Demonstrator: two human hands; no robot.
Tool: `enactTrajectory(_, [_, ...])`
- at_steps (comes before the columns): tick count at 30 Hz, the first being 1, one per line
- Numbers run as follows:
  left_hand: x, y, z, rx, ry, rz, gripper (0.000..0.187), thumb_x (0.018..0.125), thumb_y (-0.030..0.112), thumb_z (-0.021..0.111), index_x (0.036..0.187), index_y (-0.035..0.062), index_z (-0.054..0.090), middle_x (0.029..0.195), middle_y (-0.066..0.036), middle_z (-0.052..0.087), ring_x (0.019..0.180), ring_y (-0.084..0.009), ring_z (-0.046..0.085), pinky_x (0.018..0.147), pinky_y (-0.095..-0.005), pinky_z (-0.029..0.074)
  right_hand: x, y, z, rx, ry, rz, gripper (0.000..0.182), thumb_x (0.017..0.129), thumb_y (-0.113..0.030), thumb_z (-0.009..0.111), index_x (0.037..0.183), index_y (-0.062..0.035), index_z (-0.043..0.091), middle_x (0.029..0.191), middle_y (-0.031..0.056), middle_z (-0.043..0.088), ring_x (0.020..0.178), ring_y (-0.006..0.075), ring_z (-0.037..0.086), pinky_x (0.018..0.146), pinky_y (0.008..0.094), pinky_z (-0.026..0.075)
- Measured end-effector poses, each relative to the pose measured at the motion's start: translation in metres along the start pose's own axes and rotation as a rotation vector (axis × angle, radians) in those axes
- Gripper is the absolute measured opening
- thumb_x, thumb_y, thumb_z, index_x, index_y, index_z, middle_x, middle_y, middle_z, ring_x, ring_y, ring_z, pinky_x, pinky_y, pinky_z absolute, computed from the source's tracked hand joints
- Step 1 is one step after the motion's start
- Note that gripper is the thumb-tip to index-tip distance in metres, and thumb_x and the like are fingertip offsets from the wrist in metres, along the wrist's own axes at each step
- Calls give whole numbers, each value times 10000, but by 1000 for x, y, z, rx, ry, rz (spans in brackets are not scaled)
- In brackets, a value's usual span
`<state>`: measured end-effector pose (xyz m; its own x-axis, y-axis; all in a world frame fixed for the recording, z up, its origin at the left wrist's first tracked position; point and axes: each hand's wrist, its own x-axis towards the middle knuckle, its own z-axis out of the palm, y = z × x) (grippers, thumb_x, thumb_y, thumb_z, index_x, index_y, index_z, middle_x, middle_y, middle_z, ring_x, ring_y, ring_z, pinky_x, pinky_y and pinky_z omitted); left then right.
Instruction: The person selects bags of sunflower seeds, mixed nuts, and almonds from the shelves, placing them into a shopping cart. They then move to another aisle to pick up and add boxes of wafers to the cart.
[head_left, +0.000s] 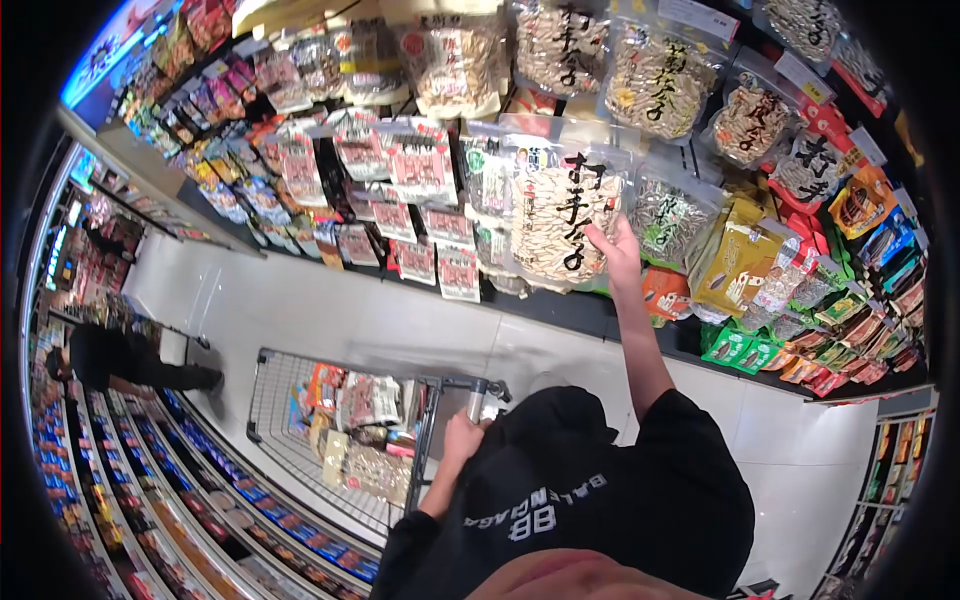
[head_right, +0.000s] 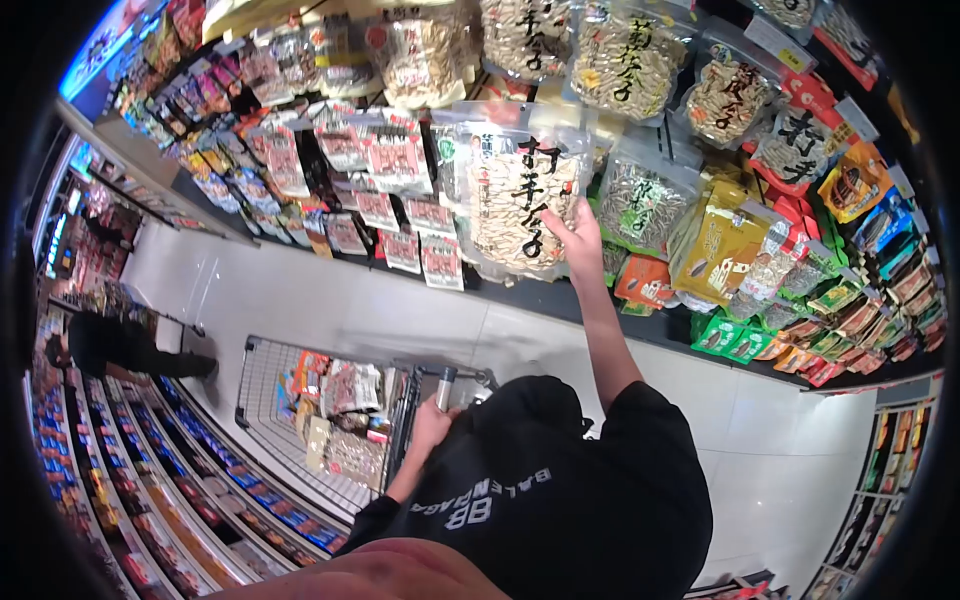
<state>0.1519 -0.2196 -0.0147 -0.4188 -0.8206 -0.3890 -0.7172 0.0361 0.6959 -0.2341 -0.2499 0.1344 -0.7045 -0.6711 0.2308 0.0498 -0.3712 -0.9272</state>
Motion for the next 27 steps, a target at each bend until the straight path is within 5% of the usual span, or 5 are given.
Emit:
enactTrajectory(16, [75, 34, -24, 427, 21, 11, 547, 837, 476, 626, 917, -61, 561, 722, -274, 644, 734, -454, 644, 687, -503, 522, 132, -50, 17, -18, 26, -93, 593, 862, -78, 672, 1363, 50, 383, 1308, 126, 529, 1184, 175, 499, 1038, 292, 338])
enactTrajectory(21, [92, 54, -43, 611, -270, -45, 631, 863, 522, 580, 1057, -79, 557, 942, -285, 655, 916, -433, 641, 794, -460, 520, 151, -44, 14, 55, 43, -114, 571, 831, -70, 709, 1315, 44, 429, 1253, 121, 550, 1160, 184, 505, 1014, 300, 362])
enactTrajectory(24, [130, 90, -79, 792, -793, 92, 604, 893, 491, 549, 1179, -40, 560, 1030, -237, 659, 964, -403, 635, 832, -429, 514, 154, -47, 17, 78, -4, -87, 569, 833, -73, 710, 1319, 30, 432, 1259, 107, 549, 1162, 175, 502, 1009, 300, 369])
enactTrajectory(26, [144, 161, -123, 617, -644, 448, 512, 914, 427, 543, 1239, 31, 564, 1068, -209, 658, 991, -367, 630, 851, -401, 502, 154, -43, 18, 64, -34, -123, 568, 832, -74, 712, 1321, 18, 438, 1249, 95, 557, 1151, 172, 510, 1003, 296, 369])
enactTrajectory(27, [155, 211, -138, 454, -593, 356, 435, 930, 342, 545, 1217, 16, 568, 1068, -235, 646, 1000, -322, 630, 843, -392, 493, 152, -46, 20, 48, -34, -113, 568, 832, -76, 713, 1320, 19, 439, 1247, 95, 559, 1149, 173, 512, 1003, 297, 368])
